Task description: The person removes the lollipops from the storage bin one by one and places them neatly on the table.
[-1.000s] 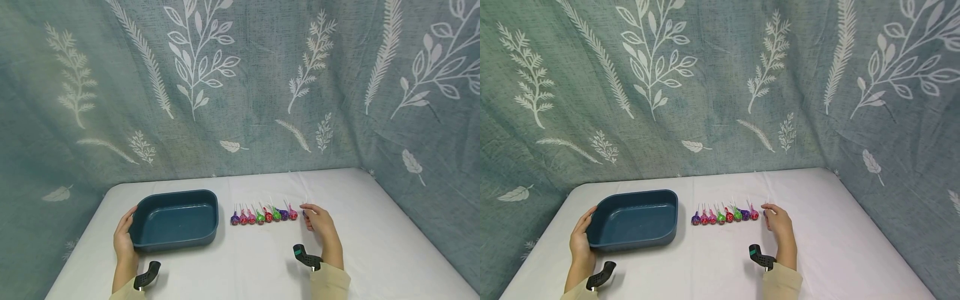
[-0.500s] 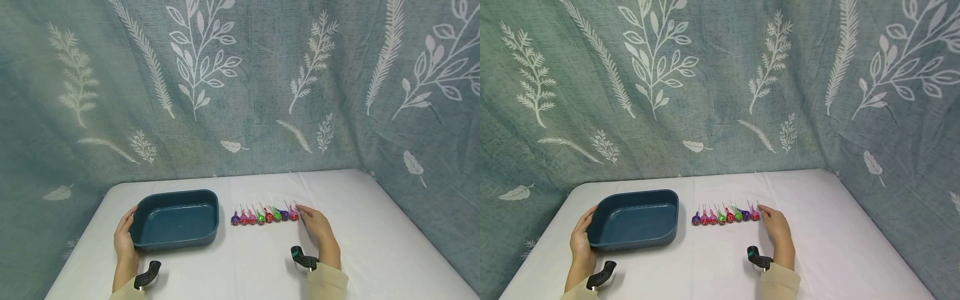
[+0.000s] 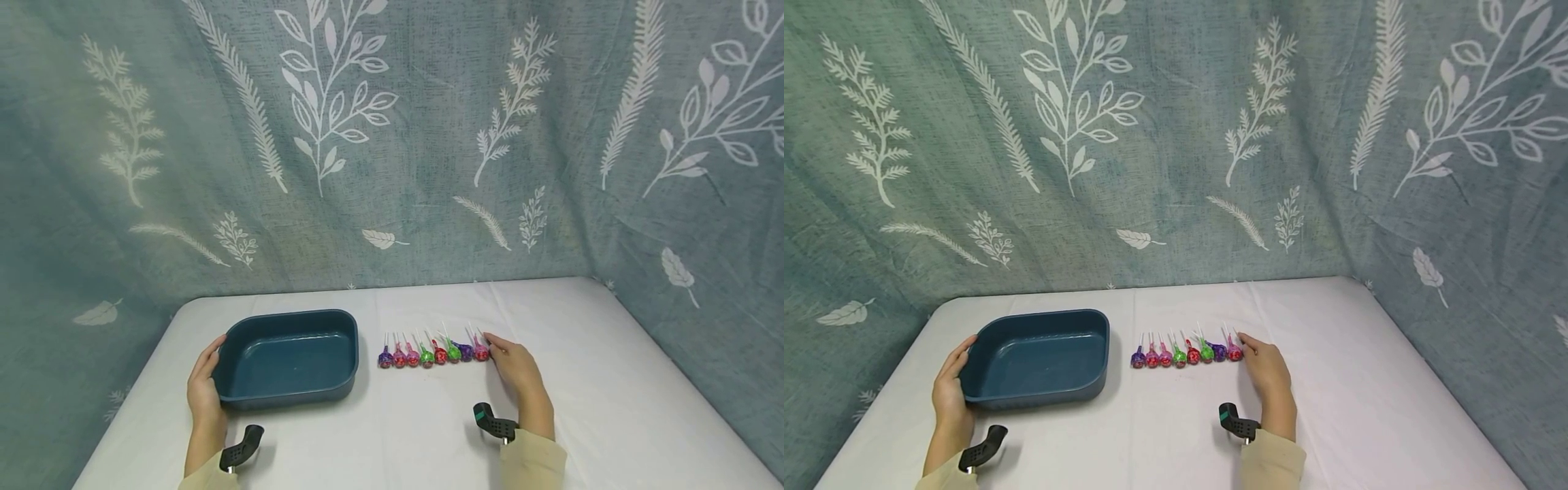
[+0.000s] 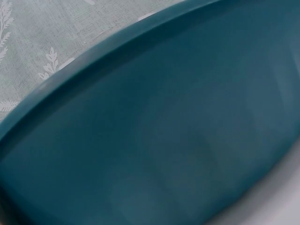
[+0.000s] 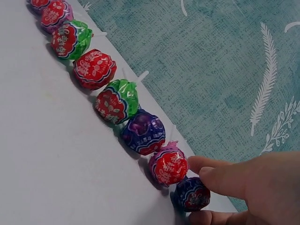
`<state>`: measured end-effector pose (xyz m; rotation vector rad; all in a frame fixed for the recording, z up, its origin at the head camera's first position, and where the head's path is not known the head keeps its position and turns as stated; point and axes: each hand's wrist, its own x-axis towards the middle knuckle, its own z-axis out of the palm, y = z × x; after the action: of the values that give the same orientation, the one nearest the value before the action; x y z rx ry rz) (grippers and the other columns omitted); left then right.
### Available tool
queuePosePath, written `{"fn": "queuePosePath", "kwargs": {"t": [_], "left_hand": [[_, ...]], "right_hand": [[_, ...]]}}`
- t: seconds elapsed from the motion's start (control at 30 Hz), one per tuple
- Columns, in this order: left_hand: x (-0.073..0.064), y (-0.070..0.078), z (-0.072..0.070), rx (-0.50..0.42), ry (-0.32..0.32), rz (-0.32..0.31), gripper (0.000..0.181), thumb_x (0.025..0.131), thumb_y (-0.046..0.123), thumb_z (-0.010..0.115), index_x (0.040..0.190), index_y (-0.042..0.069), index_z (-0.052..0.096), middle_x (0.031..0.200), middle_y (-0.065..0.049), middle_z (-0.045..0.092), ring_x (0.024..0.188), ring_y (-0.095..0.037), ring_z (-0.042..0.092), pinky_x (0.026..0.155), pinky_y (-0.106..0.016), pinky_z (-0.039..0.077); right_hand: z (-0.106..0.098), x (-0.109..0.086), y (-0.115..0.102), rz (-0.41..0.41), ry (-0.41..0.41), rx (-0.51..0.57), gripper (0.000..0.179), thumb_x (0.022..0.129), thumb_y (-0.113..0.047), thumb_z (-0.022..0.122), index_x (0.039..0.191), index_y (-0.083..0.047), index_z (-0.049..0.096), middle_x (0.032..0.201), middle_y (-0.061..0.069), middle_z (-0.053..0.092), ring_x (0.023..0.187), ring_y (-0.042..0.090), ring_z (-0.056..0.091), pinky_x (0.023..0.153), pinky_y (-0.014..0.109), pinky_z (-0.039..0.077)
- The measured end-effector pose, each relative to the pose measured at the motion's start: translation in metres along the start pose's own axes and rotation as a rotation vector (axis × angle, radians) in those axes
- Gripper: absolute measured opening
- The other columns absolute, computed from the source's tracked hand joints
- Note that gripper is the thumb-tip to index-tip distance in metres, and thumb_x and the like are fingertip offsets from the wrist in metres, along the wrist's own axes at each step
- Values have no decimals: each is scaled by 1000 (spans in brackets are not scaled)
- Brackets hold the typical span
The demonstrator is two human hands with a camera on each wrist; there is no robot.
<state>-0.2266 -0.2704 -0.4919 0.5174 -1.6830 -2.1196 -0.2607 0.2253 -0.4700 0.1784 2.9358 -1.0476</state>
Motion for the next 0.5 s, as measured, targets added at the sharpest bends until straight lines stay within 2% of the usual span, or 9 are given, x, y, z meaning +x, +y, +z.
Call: {"fn": "queuePosePath", "kwargs": {"t": [0.13, 0.33, 0.4, 0.5], "left_hand": [[0, 0, 2, 3, 0, 3, 42, 105, 29, 35, 140, 13, 53, 149, 4, 40, 142, -12, 22, 115, -33, 10], [2, 2, 3, 12, -12, -3, 41, 106, 27, 33, 140, 13, 52, 150, 3, 39, 142, -12, 23, 115, -32, 12], [1, 3, 2, 34, -6, -10, 41, 106, 27, 34, 142, 18, 50, 151, 2, 37, 142, -14, 23, 115, -34, 13], [0, 4, 1, 122, 26, 27, 42, 106, 30, 33, 145, 26, 47, 151, -5, 39, 142, -19, 26, 115, -38, 14]], "right_hand": [[-4, 1, 1, 48, 14, 43, 41, 103, -20, 39, 141, -9, 49, 142, 31, 39, 131, 53, 31, 105, 63, 24], [-10, -1, -5, 26, 58, 118, 39, 102, -21, 42, 139, -10, 53, 140, 29, 43, 131, 50, 33, 103, 65, 26], [-12, -3, -11, 5, 84, 140, 38, 102, -21, 44, 137, -11, 56, 133, 27, 52, 123, 46, 44, 97, 61, 35], [-14, -7, -23, -60, 139, 140, 35, 100, -19, 48, 132, -11, 61, 118, 24, 61, 100, 37, 54, 77, 47, 44]]}}
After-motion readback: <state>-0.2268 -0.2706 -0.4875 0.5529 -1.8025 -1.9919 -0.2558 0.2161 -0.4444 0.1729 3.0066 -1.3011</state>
